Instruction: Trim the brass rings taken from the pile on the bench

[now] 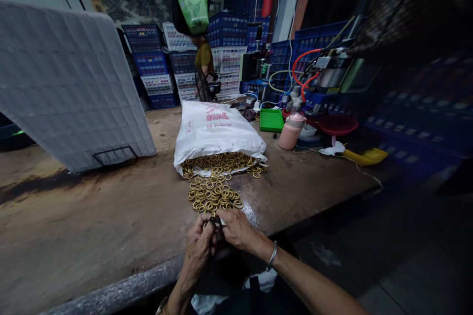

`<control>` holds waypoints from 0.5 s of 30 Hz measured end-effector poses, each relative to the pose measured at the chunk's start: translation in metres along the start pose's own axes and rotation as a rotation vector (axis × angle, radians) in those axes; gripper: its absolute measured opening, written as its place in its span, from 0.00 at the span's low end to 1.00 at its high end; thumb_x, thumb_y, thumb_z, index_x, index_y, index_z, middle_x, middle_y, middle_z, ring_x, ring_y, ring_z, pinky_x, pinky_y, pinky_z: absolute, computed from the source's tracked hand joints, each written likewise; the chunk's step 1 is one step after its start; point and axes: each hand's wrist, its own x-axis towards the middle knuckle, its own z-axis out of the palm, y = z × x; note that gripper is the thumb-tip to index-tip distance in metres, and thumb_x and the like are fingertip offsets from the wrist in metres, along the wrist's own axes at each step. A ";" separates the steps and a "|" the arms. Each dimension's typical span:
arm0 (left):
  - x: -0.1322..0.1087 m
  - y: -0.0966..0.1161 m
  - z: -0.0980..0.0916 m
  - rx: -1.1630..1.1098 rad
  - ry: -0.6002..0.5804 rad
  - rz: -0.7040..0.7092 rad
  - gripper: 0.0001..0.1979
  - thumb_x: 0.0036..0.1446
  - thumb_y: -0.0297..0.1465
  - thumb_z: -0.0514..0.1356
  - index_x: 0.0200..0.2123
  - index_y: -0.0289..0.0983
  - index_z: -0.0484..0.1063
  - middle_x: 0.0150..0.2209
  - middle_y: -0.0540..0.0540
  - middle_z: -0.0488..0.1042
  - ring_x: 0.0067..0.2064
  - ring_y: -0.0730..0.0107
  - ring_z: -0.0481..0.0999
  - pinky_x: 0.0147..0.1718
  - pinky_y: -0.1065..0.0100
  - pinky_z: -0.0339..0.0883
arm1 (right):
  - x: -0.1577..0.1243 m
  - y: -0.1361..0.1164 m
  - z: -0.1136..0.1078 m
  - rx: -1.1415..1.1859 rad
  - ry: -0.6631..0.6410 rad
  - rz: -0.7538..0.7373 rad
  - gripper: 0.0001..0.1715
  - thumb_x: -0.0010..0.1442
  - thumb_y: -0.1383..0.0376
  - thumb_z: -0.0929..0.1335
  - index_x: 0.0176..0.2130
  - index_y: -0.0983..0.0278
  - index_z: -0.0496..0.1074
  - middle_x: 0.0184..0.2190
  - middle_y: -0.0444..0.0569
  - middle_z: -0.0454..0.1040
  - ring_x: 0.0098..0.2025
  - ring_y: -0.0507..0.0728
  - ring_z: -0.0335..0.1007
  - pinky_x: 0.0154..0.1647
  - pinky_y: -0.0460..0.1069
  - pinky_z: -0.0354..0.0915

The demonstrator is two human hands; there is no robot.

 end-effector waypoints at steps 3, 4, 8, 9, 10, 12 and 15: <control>0.000 -0.001 -0.002 -0.006 -0.023 -0.015 0.15 0.47 0.43 0.59 0.29 0.38 0.63 0.15 0.58 0.60 0.13 0.82 0.55 0.12 0.79 0.47 | 0.000 -0.002 -0.002 -0.008 -0.012 -0.025 0.13 0.44 0.75 0.59 0.31 0.63 0.64 0.26 0.46 0.70 0.28 0.52 0.63 0.26 0.44 0.48; 0.000 -0.002 -0.004 -0.006 -0.029 -0.024 0.14 0.47 0.42 0.59 0.29 0.38 0.63 0.15 0.58 0.61 0.13 0.83 0.55 0.12 0.79 0.47 | 0.000 -0.002 -0.002 -0.009 -0.019 -0.022 0.13 0.45 0.75 0.59 0.32 0.63 0.64 0.27 0.46 0.70 0.28 0.52 0.63 0.26 0.44 0.48; -0.005 -0.004 -0.007 -0.010 -0.044 -0.084 0.14 0.48 0.43 0.57 0.30 0.37 0.64 0.16 0.56 0.63 0.13 0.83 0.55 0.11 0.79 0.48 | 0.001 0.000 -0.002 -0.046 -0.047 0.032 0.13 0.47 0.74 0.59 0.34 0.64 0.64 0.28 0.47 0.71 0.29 0.52 0.64 0.27 0.44 0.49; -0.008 -0.003 -0.007 -0.029 -0.051 -0.096 0.14 0.49 0.42 0.57 0.31 0.37 0.63 0.16 0.56 0.63 0.13 0.84 0.55 0.11 0.79 0.48 | 0.002 0.001 -0.002 -0.073 -0.042 0.055 0.13 0.47 0.74 0.59 0.34 0.64 0.64 0.28 0.48 0.71 0.29 0.52 0.65 0.27 0.44 0.49; -0.011 -0.001 -0.006 -0.057 -0.058 -0.103 0.14 0.48 0.42 0.58 0.31 0.37 0.63 0.17 0.56 0.63 0.13 0.84 0.55 0.11 0.79 0.49 | 0.004 0.003 -0.002 -0.105 -0.036 0.080 0.13 0.47 0.74 0.59 0.35 0.65 0.64 0.29 0.49 0.71 0.29 0.52 0.65 0.27 0.45 0.49; -0.016 0.005 -0.004 -0.136 -0.076 -0.111 0.14 0.47 0.41 0.59 0.31 0.38 0.63 0.18 0.56 0.65 0.13 0.84 0.55 0.11 0.79 0.49 | 0.009 0.006 -0.004 -0.162 -0.014 0.120 0.13 0.48 0.74 0.59 0.36 0.65 0.64 0.29 0.50 0.71 0.29 0.53 0.65 0.26 0.45 0.49; -0.019 0.013 -0.002 -0.236 -0.069 -0.125 0.14 0.45 0.40 0.61 0.29 0.37 0.65 0.21 0.54 0.67 0.15 0.83 0.58 0.12 0.79 0.52 | 0.022 0.007 -0.007 -0.198 0.042 0.126 0.14 0.48 0.74 0.59 0.36 0.65 0.64 0.30 0.49 0.71 0.31 0.54 0.66 0.27 0.46 0.51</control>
